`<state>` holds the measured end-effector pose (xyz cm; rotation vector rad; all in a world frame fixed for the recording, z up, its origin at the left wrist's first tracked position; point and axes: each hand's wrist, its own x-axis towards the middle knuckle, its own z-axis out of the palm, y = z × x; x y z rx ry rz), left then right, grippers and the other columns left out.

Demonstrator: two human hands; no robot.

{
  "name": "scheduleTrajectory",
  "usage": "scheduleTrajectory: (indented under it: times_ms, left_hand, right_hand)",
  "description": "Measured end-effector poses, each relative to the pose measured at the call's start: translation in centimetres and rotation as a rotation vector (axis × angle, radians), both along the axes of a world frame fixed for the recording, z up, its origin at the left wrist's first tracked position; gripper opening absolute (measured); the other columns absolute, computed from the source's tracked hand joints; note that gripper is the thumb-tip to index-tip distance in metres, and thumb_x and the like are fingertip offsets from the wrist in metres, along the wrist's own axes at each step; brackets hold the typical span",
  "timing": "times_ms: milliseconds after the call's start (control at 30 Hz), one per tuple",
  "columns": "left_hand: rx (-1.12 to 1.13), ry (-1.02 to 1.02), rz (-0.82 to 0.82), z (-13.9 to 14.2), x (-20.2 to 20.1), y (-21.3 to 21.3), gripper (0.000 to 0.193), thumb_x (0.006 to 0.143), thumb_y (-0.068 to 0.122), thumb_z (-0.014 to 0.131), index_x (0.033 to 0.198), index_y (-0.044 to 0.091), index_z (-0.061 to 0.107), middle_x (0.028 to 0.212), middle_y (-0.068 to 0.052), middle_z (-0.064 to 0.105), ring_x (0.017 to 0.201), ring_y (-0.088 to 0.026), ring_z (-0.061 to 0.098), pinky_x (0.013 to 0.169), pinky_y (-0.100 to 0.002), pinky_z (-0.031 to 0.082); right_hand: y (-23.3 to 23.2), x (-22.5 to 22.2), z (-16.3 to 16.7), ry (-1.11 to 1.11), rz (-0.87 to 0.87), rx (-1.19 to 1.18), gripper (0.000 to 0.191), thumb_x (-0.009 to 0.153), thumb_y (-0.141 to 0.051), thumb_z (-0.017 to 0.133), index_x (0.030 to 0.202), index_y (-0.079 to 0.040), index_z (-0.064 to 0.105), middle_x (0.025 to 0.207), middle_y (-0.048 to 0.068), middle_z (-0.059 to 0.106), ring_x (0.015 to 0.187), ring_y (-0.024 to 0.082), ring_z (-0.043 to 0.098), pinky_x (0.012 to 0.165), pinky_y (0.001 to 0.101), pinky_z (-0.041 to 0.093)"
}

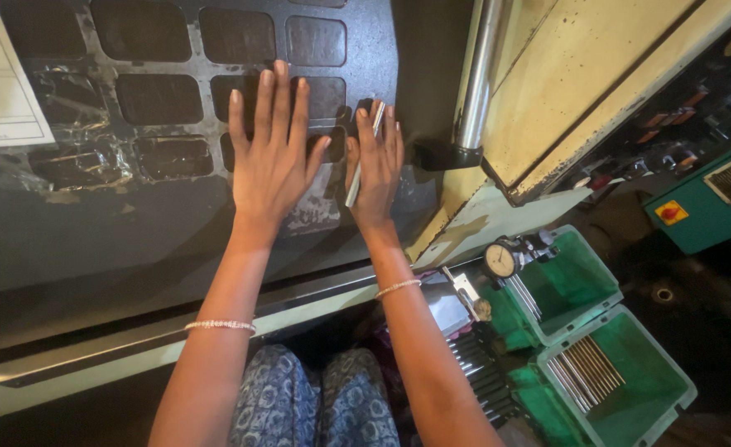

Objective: The person opens a machine door, removes a small metal rod, wipes it with a cloth, and places it into a green bin. They repeat this process for several rods, then use a rod to wipe the interior surface of the machine before closing the door.

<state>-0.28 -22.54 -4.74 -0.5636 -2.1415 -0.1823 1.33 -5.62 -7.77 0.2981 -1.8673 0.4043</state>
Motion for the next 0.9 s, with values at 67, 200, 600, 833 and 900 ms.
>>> scheduleTrajectory:
  times_ms: [67, 200, 600, 833, 900]
  left_hand:
    - [-0.040, 0.044, 0.054, -0.10, -0.06, 0.02, 0.074, 0.118, 0.056, 0.045, 0.169, 0.003, 0.038, 0.176, -0.019, 0.020, 0.164, -0.031, 0.012, 0.130, -0.058, 0.004]
    - [0.001, -0.002, 0.003, -0.10, -0.14, -0.02, 0.073, 0.117, 0.054, 0.046, 0.168, 0.002, 0.038, 0.176, -0.019, 0.022, 0.163, -0.033, 0.014, 0.129, -0.059, 0.004]
    - [-0.037, 0.053, 0.035, 0.10, 0.02, 0.04, 0.070, 0.117, 0.053, 0.047, 0.169, 0.008, 0.038, 0.177, -0.011, 0.023, 0.163, -0.030, 0.015, 0.130, -0.058, 0.006]
    - [0.032, -0.038, -0.056, 0.59, 0.31, -0.16, 0.072, 0.116, 0.051, 0.048, 0.170, 0.006, 0.036, 0.174, -0.022, 0.022, 0.162, -0.037, 0.015, 0.129, -0.059, 0.009]
    - [0.044, -0.037, -0.065, 0.58, 0.25, -0.13, 0.071, 0.116, 0.051, 0.047, 0.169, 0.006, 0.036, 0.174, -0.022, 0.022, 0.161, -0.037, 0.015, 0.129, -0.059, 0.008]
  right_hand:
    - [0.02, -0.06, -0.05, 0.000, -0.005, 0.002, 0.042, 0.110, -0.012, 0.059, 0.151, -0.006, 0.048, 0.157, 0.020, 0.050, 0.153, 0.038, 0.041, 0.127, 0.0545, 0.033]
    - [-0.08, -0.07, -0.05, -0.004, -0.010, -0.005, 0.042, 0.110, -0.012, 0.059, 0.151, -0.006, 0.049, 0.157, 0.020, 0.050, 0.153, 0.037, 0.041, 0.127, 0.0543, 0.033]
    - [-0.06, 0.05, 0.05, 0.006, -0.019, 0.000, 0.042, 0.110, -0.011, 0.059, 0.150, -0.005, 0.049, 0.155, 0.021, 0.051, 0.153, 0.039, 0.041, 0.125, 0.0550, 0.034]
    - [-0.21, 0.20, 0.19, 0.012, -0.009, 0.003, 0.042, 0.109, -0.010, 0.061, 0.150, -0.004, 0.049, 0.154, 0.021, 0.052, 0.152, 0.039, 0.042, 0.125, 0.0546, 0.035]
    - [-0.25, 0.21, 0.29, 0.013, -0.004, 0.000, 0.042, 0.109, -0.010, 0.060, 0.150, -0.004, 0.049, 0.154, 0.021, 0.052, 0.152, 0.039, 0.042, 0.125, 0.0545, 0.035]
